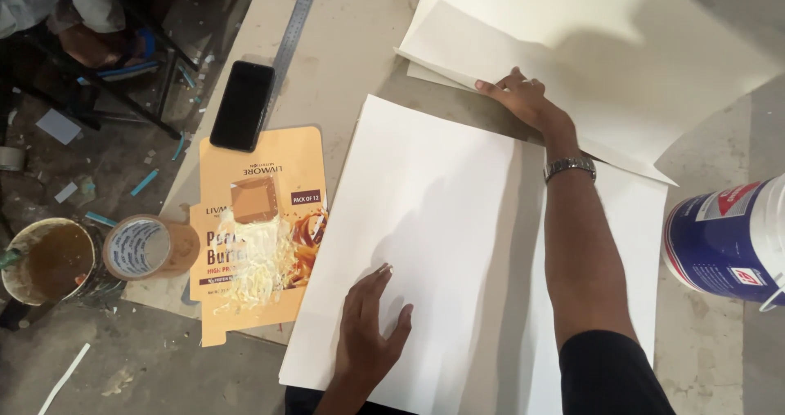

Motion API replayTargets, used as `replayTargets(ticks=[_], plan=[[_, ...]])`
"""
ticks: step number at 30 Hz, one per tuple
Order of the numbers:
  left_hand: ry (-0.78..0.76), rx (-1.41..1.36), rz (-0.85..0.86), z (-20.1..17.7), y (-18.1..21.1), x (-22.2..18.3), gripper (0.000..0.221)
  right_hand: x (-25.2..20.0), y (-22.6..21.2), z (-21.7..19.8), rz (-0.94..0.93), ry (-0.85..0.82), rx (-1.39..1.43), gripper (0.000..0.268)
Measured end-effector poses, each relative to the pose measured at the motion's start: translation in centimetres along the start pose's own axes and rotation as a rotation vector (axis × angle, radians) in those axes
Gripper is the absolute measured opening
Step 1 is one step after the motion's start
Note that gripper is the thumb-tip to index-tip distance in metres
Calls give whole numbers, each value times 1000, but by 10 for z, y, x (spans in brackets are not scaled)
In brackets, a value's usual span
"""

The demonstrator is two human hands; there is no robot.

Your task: Handling and organizing large white paper sheets on a cluttered work surface.

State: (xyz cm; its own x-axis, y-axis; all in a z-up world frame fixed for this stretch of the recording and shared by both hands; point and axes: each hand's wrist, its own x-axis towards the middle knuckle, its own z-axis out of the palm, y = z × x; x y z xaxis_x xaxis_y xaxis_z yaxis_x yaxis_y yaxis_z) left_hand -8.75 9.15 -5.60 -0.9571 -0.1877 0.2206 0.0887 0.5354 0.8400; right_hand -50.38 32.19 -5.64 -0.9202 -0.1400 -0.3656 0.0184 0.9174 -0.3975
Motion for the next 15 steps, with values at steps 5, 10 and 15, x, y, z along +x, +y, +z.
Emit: replayTargets(ticks=[5, 10, 15], plan=[[6, 5, 7, 1, -1, 2, 57, 0, -2, -1, -3, -35, 24, 99], [0, 7, 5, 2, -2, -1, 55, -9, -9, 0, 15, -11, 5, 99], [9, 13, 30, 3, -3, -1, 55, -10, -11, -1, 33, 4, -11, 93]])
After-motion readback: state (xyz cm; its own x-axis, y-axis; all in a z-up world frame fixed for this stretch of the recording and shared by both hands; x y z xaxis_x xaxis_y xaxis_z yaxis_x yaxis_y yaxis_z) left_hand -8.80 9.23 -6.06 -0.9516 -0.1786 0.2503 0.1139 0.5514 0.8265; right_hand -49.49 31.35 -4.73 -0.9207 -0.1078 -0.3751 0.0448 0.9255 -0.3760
